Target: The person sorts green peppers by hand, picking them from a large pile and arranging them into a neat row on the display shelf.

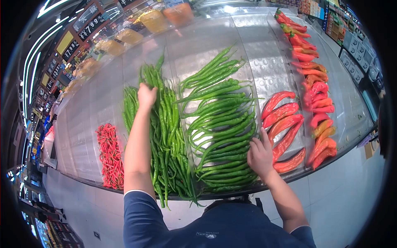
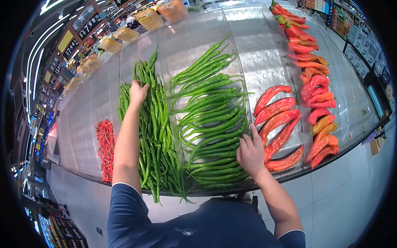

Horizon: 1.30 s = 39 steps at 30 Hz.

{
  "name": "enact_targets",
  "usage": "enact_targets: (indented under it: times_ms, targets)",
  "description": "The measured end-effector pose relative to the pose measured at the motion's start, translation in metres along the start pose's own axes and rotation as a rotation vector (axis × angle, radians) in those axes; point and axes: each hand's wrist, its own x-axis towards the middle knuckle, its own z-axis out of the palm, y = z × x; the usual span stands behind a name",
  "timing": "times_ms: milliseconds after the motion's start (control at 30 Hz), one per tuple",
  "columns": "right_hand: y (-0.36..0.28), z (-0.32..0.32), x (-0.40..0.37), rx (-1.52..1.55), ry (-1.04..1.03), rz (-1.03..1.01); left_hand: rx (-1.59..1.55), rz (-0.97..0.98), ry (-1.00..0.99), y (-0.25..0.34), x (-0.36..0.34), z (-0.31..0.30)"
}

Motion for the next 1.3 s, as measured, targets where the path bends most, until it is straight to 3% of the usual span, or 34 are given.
enact_targets:
  times_ms: [100, 200, 267, 300, 333, 400, 533, 733, 867, 967, 1100, 1267, 1300]
  targets:
    - [0.000, -0.001, 0.000, -0.001, -0.003, -0.001, 0.004, -0.064, 0.039, -0.005, 0.003, 0.002]
    - [-0.001, -0.003, 0.001, 0.011, 0.003, 0.001, -0.159, -0.129, -0.146, -0.010, 0.013, -0.008]
    - [-0.001, -0.004, 0.001, 0.015, 0.008, 0.004, -0.346, -0.346, -0.307, -0.009, 0.021, -0.016]
    - [-0.001, -0.004, 0.002, 0.021, 0.011, 0.001, -0.333, -0.295, -0.184, -0.006, 0.022, -0.016]
    - [0.000, -0.003, 0.002, 0.016, 0.015, 0.010, -0.333, -0.286, -0.190, 0.011, 0.019, -0.023]
    - [0.000, -0.002, 0.001, 0.014, 0.014, -0.008, 0.027, -0.012, 0.097, 0.046, 0.010, -0.038]
    - [0.000, -0.002, 0.002, 0.018, 0.011, -0.008, 0.017, 0.317, 0.211, 0.098, 0.005, -0.032]
    - [0.001, -0.002, 0.001, 0.025, 0.014, -0.002, 0.102, 0.546, 0.093, 0.164, 0.013, 0.007]
    - [0.003, 0.001, 0.000, 0.025, 0.008, 0.004, 0.332, 0.534, -0.058, 0.173, 0.036, 0.046]
    - [0.003, 0.001, -0.001, 0.021, 0.001, 0.015, 0.388, 0.425, -0.148, 0.174, 0.040, 0.062]
    - [0.003, 0.001, -0.001, 0.031, -0.002, 0.017, 0.423, 0.439, -0.211, 0.170, 0.041, 0.076]
    - [0.003, -0.001, -0.001, 0.040, -0.011, 0.013, 0.177, 0.370, -0.275, 0.171, 0.035, 0.060]
    - [0.004, 0.000, 0.000, 0.048, -0.011, 0.015, 0.101, 0.421, -0.207, 0.165, 0.034, 0.053]
